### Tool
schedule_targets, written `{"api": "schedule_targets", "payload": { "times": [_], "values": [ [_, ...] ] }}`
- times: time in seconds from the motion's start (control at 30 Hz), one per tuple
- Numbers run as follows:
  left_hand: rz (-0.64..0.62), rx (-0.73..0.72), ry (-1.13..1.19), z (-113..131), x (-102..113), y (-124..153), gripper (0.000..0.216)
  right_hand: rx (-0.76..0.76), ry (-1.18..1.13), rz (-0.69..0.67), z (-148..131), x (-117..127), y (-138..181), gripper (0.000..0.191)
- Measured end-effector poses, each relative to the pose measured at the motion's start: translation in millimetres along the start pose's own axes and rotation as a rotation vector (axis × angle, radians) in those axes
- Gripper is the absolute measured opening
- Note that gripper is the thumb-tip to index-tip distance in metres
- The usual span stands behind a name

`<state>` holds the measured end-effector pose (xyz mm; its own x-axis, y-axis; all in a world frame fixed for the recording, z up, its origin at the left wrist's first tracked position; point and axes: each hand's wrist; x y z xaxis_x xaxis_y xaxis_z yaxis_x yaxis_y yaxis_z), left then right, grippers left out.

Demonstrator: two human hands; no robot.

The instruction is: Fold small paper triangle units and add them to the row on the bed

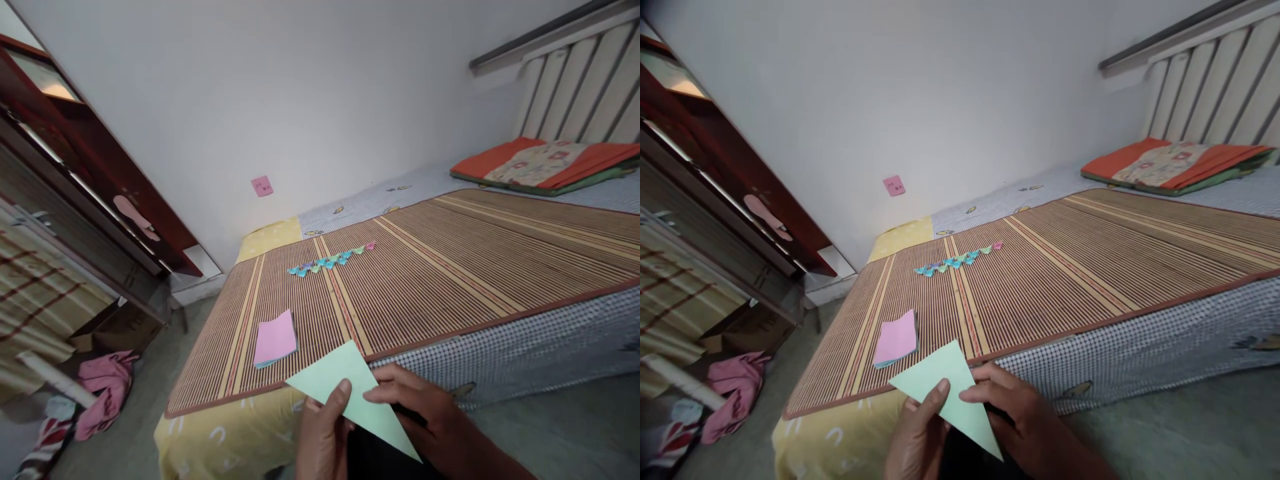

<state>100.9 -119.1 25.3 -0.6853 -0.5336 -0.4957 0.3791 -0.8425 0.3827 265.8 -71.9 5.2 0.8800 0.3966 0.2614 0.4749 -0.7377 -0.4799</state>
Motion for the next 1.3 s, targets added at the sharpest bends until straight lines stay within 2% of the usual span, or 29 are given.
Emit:
{"api": "schedule_targets", "payload": {
  "times": [0.07, 0.17, 0.37, 0.57, 0.77, 1.13, 1.3],
  "values": [
    [0.013, -0.054, -0.037, -4, 6, -2, 0.044, 0.023, -0.012, 0.020, -1, -3, -1, 0.020],
    [0.054, -0.122, -0.114, -8, 16, -6, 0.047, 0.032, -0.009, 0.092, -2, -9, -1, 0.017],
    [0.082, -0.242, -0.269, -13, 29, -8, 0.035, -0.056, -0.013, 0.179, -10, -20, -2, 0.017],
    [0.087, -0.261, -0.296, -14, 26, -3, 0.041, -0.171, -0.109, 0.212, -11, -27, -4, 0.022],
    [0.098, -0.220, -0.313, -12, 23, 3, 0.046, -0.289, -0.169, 0.235, -13, -28, -9, 0.020],
    [0.147, -0.187, -0.334, -21, 25, 1, 0.051, -0.358, -0.173, 0.249, -16, -29, -8, 0.024],
    [0.133, -0.209, -0.330, -19, 21, 3, 0.047, -0.294, -0.188, 0.292, -17, -27, -8, 0.028]
  ]
}}
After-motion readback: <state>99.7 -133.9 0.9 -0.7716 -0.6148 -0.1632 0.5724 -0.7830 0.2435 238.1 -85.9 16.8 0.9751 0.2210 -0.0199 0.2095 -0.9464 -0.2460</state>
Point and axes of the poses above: each hand's wrist, its own y-axis away from the middle knuckle, its own x-axis out of the back of the hand, z = x × y, and after that the axes turned 8 degrees about z, right-handed
